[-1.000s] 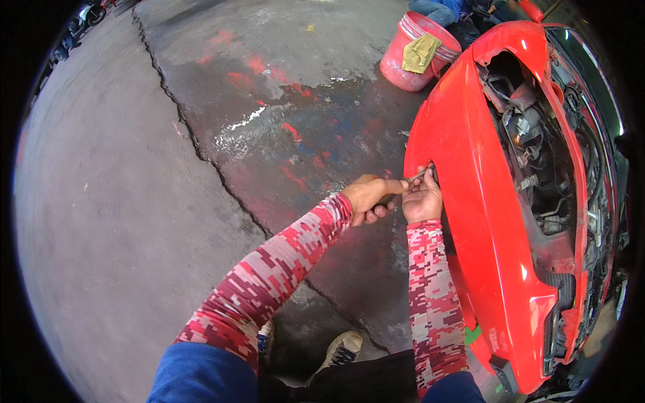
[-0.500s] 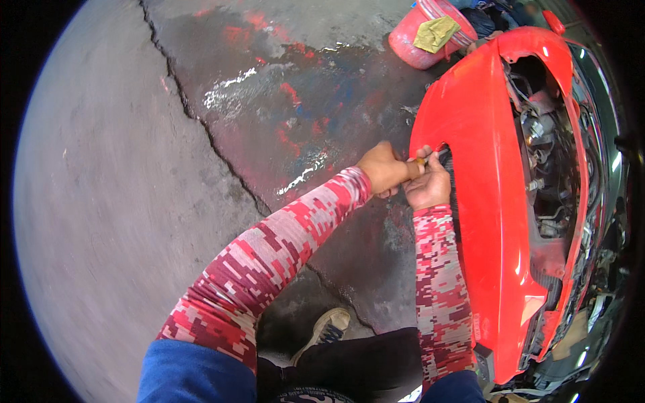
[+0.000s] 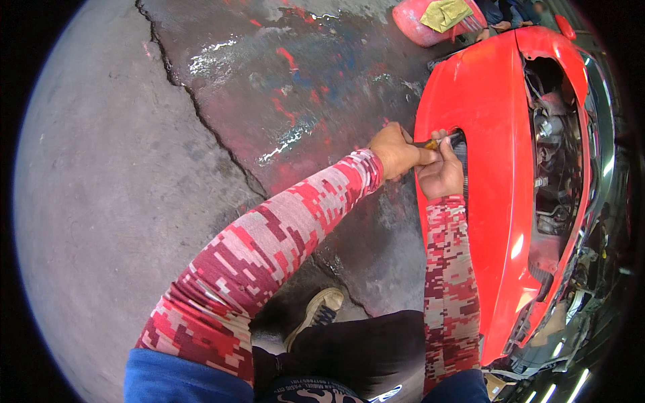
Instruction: The person removes a license plate from the front bumper of a red car using a screwdriver. They unscrew the fasteners, detach the plate, and place it on the floor.
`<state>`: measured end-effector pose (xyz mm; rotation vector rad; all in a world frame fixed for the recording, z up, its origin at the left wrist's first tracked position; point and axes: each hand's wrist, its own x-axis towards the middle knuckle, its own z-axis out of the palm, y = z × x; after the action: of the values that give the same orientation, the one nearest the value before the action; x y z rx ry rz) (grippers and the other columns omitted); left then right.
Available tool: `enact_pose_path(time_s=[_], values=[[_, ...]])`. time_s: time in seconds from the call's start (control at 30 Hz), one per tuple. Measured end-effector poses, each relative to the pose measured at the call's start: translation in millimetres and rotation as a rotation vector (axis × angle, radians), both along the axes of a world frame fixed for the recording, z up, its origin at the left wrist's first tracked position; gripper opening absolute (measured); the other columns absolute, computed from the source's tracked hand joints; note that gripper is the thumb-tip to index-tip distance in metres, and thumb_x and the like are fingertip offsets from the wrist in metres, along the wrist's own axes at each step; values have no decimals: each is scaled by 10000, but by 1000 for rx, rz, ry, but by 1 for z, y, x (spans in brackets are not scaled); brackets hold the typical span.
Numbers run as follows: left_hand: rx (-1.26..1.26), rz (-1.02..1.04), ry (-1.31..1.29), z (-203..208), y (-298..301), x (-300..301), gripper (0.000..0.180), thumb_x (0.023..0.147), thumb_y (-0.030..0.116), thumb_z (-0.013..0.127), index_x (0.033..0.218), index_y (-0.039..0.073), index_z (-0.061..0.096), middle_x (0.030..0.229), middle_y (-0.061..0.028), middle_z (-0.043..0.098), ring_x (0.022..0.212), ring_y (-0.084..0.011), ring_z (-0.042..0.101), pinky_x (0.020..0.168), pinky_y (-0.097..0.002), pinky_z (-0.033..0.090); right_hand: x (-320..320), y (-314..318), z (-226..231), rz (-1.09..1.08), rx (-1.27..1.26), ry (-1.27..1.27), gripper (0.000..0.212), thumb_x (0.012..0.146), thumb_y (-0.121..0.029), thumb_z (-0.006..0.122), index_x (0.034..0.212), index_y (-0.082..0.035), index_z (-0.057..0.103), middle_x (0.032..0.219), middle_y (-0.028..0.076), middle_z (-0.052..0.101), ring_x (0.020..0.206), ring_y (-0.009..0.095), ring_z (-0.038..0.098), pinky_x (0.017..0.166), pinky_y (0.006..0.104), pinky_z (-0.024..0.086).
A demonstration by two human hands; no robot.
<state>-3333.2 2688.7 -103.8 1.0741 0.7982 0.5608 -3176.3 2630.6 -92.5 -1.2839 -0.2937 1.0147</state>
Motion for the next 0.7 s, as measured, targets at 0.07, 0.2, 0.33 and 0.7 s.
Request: enact_pose_path(time_s=[0.07, 0.2, 0.33, 0.7], values=[[381, 101, 208, -1, 0, 1, 410, 924, 388, 643, 952, -20, 622, 767, -80, 620, 581, -162, 570, 545, -315, 474, 1, 0, 1, -18, -1, -7, 263, 987, -268, 577, 1224, -154, 571, 1156, -6, 606, 997, 163, 540, 858, 351, 416], [-13, 8, 22, 2, 18, 1, 523, 856, 474, 714, 844, -41, 623, 654, -65, 612, 553, -167, 576, 560, -319, 482, 8, -1, 4, -87, -4, 95, 190, 992, -256, 565, 1122, -123, 603, 1095, -4, 615, 974, 166, 564, 854, 354, 433], [107, -184, 157, 7, 22, -1, 523, 861, 477, 708, 872, -41, 639, 704, -89, 651, 571, -175, 616, 562, -325, 489, 16, -3, -1, -106, 16, 177, 209, 1001, -274, 545, 1105, -106, 612, 1069, -2, 617, 974, 170, 577, 847, 364, 449], [617, -134, 366, 13, 32, -5, 501, 931, 467, 584, 898, -23, 685, 734, -119, 699, 622, -222, 662, 609, -343, 519, 14, 11, 0, -248, 122, 272, 313, 1026, -330, 482, 1238, -115, 562, 1212, -36, 607, 997, 160, 566, 856, 365, 455]])
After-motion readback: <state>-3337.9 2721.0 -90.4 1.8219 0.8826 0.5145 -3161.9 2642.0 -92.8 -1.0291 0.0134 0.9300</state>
